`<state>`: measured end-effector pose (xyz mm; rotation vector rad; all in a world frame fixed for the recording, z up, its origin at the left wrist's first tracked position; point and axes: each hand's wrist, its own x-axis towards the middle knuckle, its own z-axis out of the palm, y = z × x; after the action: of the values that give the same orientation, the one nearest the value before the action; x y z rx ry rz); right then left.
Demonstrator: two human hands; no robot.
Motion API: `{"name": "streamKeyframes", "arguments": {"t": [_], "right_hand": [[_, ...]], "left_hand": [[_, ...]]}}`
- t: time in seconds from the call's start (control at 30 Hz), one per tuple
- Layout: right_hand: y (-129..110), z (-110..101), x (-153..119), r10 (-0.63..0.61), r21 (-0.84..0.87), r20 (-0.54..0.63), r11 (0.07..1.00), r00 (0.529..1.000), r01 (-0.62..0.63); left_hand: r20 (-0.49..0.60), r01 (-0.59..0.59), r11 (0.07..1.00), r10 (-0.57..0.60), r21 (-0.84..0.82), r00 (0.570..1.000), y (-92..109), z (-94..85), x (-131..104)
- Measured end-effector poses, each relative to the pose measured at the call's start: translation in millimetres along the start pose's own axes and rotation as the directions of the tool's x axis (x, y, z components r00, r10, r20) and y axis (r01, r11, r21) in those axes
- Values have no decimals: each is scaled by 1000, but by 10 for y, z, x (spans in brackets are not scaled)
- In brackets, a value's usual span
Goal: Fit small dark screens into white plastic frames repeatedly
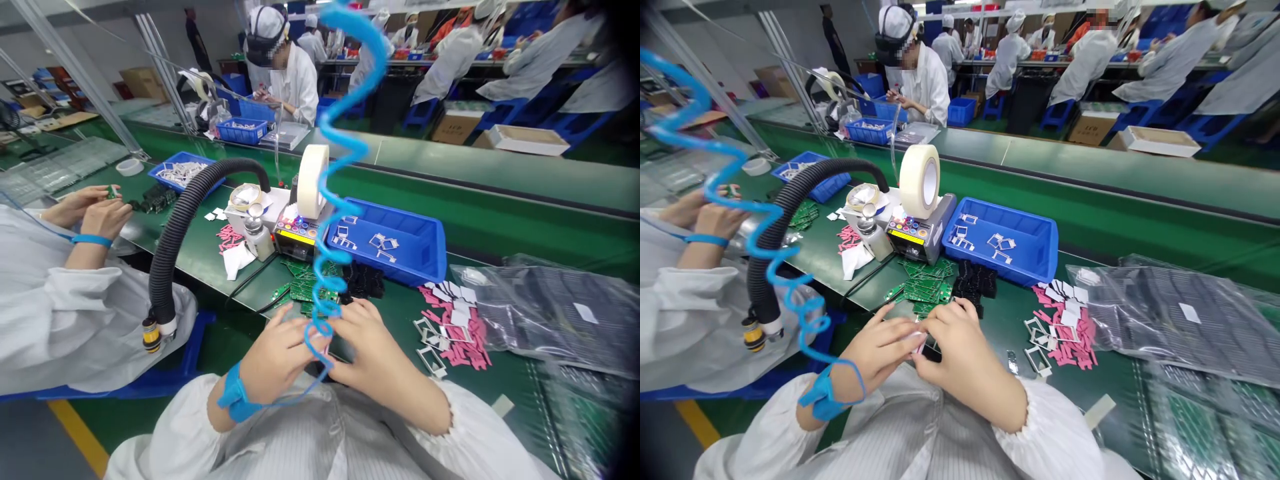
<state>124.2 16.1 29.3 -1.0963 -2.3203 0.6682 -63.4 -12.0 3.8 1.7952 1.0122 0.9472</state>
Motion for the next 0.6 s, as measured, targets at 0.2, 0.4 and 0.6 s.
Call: {"name": "streamKeyframes", "arguments": {"t": [0.2, 0.4, 0.6], "right_hand": [[-13, 232, 316, 326, 631, 134, 700, 936, -334], [352, 592, 889, 728, 874, 123, 243, 674, -422], [358, 739, 1147, 841, 917, 203, 16, 502, -398]], "left_hand": [[-207, 200, 770, -396, -606, 895, -394, -81, -323], [-393, -308, 252, -694, -918, 604, -1308, -586, -1020], [-404, -444, 130, -686, -886, 605, -1510, -809, -1560]]}}
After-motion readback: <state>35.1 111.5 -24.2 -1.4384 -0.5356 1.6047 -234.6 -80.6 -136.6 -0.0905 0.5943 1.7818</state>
